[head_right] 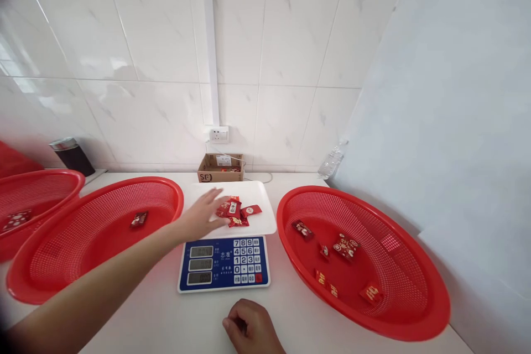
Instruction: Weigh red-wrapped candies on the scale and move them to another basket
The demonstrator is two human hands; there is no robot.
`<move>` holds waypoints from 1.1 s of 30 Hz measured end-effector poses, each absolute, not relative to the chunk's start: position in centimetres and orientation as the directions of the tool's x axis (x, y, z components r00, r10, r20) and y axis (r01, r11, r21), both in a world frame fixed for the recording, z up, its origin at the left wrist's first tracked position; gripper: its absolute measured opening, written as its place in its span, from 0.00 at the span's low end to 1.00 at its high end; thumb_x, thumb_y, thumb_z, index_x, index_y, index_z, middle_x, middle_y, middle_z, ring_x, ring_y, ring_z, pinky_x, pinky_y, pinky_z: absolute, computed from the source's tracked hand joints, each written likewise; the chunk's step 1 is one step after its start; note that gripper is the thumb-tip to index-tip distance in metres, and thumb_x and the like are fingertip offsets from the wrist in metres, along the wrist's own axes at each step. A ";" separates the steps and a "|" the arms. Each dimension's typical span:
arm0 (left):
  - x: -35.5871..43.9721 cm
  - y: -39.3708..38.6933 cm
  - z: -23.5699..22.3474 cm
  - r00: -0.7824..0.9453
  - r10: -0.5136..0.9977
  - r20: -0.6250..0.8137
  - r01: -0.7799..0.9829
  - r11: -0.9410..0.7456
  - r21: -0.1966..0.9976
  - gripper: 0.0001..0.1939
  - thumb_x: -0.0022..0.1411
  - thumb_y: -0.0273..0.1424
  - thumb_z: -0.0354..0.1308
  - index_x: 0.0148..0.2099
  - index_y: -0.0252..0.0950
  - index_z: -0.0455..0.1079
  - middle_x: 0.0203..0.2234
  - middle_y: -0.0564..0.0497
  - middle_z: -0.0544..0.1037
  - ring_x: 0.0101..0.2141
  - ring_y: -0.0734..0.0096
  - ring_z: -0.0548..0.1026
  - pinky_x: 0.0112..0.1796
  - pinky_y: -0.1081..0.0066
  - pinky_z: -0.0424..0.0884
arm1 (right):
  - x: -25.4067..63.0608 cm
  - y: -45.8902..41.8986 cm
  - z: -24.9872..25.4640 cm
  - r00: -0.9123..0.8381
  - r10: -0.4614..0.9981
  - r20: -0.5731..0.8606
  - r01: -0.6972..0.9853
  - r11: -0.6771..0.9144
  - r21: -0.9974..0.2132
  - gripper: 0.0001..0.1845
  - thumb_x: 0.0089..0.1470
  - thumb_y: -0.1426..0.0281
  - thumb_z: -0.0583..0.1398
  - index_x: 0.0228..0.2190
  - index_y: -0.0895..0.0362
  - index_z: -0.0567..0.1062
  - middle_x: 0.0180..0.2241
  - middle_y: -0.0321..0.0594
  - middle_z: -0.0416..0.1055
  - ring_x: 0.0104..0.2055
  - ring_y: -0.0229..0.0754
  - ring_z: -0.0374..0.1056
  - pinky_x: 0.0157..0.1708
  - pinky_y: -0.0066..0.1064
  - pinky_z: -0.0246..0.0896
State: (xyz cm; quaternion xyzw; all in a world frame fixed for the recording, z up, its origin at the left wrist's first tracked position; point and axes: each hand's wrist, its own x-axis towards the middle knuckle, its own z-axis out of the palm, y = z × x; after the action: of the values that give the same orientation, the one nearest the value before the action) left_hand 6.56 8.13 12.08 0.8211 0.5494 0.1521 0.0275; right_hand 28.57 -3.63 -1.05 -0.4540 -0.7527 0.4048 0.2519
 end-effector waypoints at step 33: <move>7.8 12.2 14.5 -0.051 0.885 0.462 0.823 -0.225 0.521 0.19 0.55 0.43 0.50 0.44 0.38 0.67 0.35 0.49 0.75 0.34 0.68 0.74 0.37 0.69 0.69 | 28.5 -3.8 -0.3 -0.420 0.907 -0.043 0.501 0.192 -0.844 0.08 0.48 0.68 0.56 0.21 0.58 0.70 0.24 0.36 0.68 0.26 0.35 0.61 0.26 0.24 0.54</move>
State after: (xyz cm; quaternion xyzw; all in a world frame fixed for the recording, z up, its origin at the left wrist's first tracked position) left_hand 7.83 12.23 14.46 0.6875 0.6213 0.3737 0.0415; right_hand 28.52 -3.79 -0.30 -0.4804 -0.7325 0.4164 0.2435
